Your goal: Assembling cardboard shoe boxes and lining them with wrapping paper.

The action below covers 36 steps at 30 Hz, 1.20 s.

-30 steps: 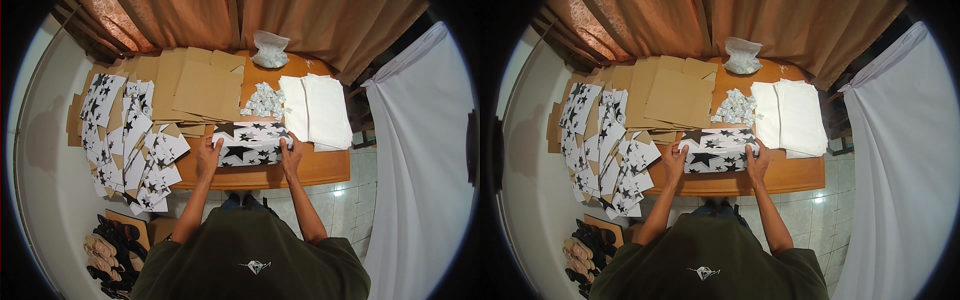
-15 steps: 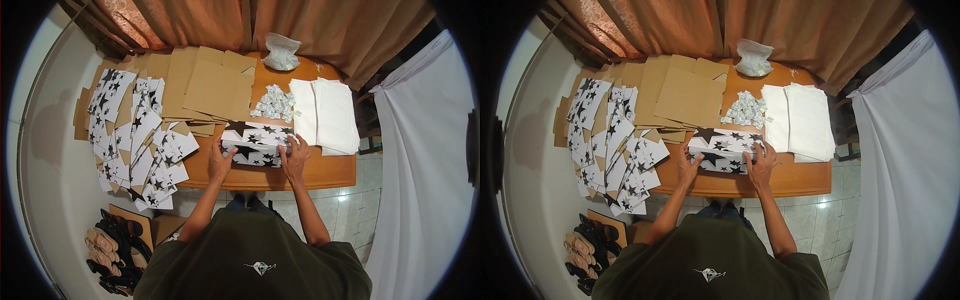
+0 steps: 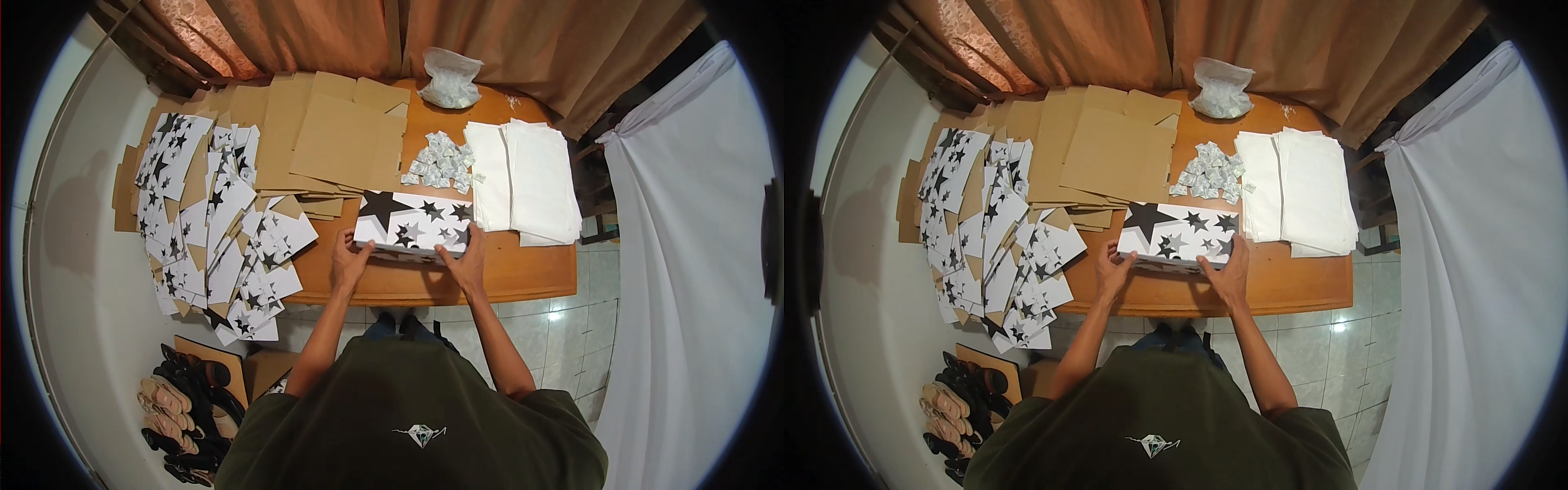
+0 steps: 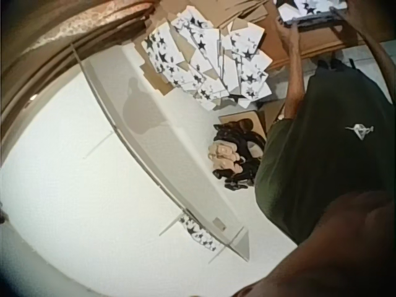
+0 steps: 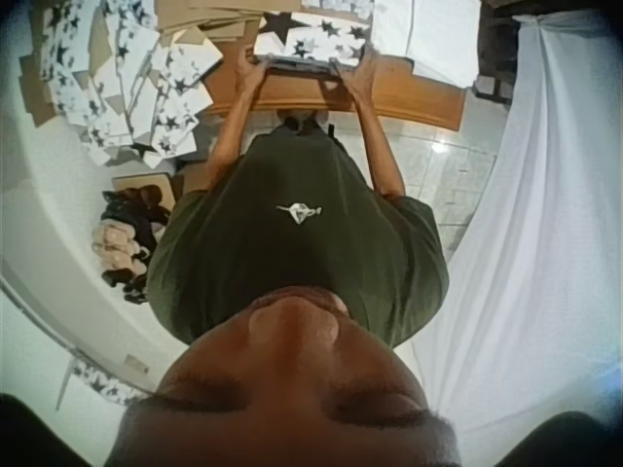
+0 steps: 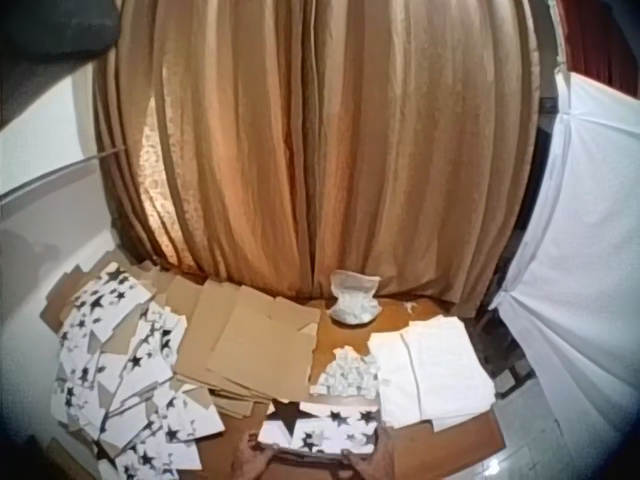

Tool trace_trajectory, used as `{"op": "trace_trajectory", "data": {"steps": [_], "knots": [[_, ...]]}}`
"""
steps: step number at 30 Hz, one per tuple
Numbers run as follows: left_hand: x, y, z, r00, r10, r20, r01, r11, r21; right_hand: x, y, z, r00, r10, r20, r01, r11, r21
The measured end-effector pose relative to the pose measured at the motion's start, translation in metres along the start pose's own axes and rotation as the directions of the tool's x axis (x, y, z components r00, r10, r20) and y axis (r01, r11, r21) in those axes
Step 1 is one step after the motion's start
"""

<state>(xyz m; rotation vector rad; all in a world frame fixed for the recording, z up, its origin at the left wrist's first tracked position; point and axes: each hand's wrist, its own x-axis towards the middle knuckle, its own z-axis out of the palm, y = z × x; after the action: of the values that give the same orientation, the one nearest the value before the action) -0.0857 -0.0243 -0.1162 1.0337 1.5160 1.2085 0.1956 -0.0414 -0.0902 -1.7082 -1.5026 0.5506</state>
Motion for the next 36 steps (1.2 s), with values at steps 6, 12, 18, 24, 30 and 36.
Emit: {"op": "trace_trajectory", "data": {"steps": [6, 12, 18, 24, 30, 36], "knots": [[-0.020, 0.003, -0.001, 0.996, 0.010, -0.084, 0.030, 0.885, 0.464, -0.021, -0.003, 0.003, 0.999, 0.041, 0.023, -0.031, 0.951, -0.308], [-0.008, 0.009, 0.003, 1.000, -0.018, -0.022, 0.021, 0.992, 0.126, 0.000, -0.002, -0.004, 0.999, 0.022, -0.032, -0.019, 0.997, 0.077], [-0.008, 0.018, 0.003, 1.000, 0.009, -0.001, -0.009, 0.988, 0.157, 0.011, -0.016, -0.008, 0.988, 0.149, -0.025, -0.141, 0.969, 0.204], [0.005, -0.011, 0.008, 0.985, 0.170, 0.038, -0.167, 0.860, 0.483, 0.016, -0.025, -0.010, 0.974, 0.227, -0.021, -0.222, 0.966, 0.129], [0.014, -0.021, 0.015, 0.986, 0.074, -0.151, -0.024, 0.951, 0.309, 0.001, -0.013, 0.002, 0.944, -0.194, -0.267, 0.161, 0.977, -0.143], [0.014, -0.018, 0.015, 0.969, 0.191, -0.155, -0.093, 0.867, 0.490, -0.020, 0.005, 0.012, 0.844, -0.536, 0.000, 0.506, 0.797, -0.330]]}}
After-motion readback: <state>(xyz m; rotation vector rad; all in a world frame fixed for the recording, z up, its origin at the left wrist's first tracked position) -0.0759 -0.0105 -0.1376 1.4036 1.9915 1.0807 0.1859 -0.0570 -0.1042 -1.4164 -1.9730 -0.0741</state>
